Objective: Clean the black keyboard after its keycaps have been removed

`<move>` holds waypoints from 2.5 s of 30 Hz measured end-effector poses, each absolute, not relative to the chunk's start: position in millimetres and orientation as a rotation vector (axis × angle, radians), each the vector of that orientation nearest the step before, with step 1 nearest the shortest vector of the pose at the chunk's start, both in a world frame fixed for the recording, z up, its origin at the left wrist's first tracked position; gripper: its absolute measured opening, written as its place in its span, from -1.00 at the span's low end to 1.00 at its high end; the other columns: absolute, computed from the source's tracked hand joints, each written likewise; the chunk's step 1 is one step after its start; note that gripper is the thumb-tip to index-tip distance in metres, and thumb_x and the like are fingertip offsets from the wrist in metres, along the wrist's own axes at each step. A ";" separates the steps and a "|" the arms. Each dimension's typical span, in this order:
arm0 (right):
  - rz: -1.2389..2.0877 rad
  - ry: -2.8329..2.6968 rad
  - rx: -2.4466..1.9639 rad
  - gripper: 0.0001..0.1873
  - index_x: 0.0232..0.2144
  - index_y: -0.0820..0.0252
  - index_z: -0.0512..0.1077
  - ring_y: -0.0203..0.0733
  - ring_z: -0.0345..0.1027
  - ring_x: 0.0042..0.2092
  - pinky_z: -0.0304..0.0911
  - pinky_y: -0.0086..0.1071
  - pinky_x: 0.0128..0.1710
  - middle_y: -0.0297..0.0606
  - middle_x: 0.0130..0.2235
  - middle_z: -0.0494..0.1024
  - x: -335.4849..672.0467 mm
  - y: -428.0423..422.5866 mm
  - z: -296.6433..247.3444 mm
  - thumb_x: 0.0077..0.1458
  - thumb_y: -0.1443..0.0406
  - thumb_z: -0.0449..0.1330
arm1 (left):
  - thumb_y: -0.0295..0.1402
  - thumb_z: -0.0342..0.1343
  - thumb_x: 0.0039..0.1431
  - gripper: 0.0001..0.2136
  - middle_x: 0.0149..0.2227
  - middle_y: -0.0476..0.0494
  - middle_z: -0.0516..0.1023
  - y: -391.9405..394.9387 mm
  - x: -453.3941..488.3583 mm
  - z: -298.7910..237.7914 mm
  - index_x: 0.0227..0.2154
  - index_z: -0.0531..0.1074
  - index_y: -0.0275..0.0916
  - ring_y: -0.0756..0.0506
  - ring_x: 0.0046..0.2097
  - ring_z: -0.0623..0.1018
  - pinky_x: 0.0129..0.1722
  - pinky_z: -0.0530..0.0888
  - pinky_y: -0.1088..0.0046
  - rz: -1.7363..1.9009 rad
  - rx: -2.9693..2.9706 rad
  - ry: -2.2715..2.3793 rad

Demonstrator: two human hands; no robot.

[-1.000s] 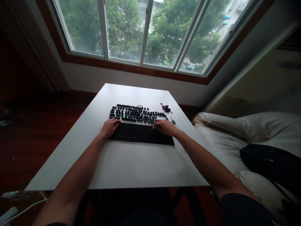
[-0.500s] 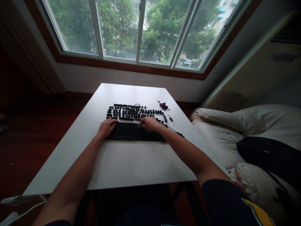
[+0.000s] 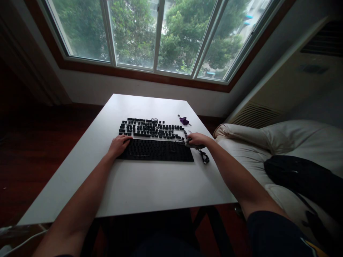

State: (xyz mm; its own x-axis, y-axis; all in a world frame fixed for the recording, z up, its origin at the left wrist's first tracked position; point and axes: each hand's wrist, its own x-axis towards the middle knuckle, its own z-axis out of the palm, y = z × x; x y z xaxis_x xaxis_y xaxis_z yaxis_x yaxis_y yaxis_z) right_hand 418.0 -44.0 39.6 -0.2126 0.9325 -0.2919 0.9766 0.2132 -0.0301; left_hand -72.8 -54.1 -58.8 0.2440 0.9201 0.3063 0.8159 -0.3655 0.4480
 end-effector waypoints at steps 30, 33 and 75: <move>0.075 2.678 2.087 -0.77 -0.05 0.05 0.51 -0.15 0.44 -0.15 0.22 -0.38 -0.21 -0.20 -0.06 0.53 406.7 -97.9 10.9 0.32 0.19 0.13 | -0.25 -0.03 0.34 -0.69 -0.01 -0.10 0.58 -55.3 -70.7 -58.4 -0.01 0.58 -0.01 -0.21 0.01 0.49 0.07 0.40 0.22 0.787 2.379 1.675; -0.049 2.804 1.842 -0.78 -0.05 0.03 0.52 -0.14 0.44 -0.08 0.24 -0.39 -0.14 -0.22 -0.06 0.52 388.3 -96.8 8.2 0.28 0.24 0.19 | -0.25 -0.02 0.34 -0.69 -0.01 -0.09 0.58 -56.5 -70.4 -57.7 -0.02 0.59 0.00 -0.20 0.01 0.50 0.07 0.40 0.22 0.788 2.372 1.687; -0.170 2.202 1.880 -0.78 -0.18 0.09 0.58 0.07 0.52 -0.10 0.28 -0.29 -0.23 -0.05 -0.10 0.64 387.7 -79.8 34.6 0.10 0.21 0.27 | -0.24 -0.01 0.33 -0.69 0.02 -0.11 0.58 -58.9 -64.9 -55.1 -0.02 0.60 -0.02 -0.23 0.03 0.49 0.07 0.40 0.19 0.752 2.390 1.663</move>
State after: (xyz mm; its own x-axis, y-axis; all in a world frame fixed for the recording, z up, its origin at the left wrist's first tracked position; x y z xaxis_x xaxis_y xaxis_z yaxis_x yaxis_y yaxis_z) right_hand 387.7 -79.8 34.6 -0.1430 0.9560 -0.2562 0.9840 0.1651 0.0667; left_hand -64.9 -58.9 -55.1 0.2665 0.9087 0.3213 0.8416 -0.3819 0.3819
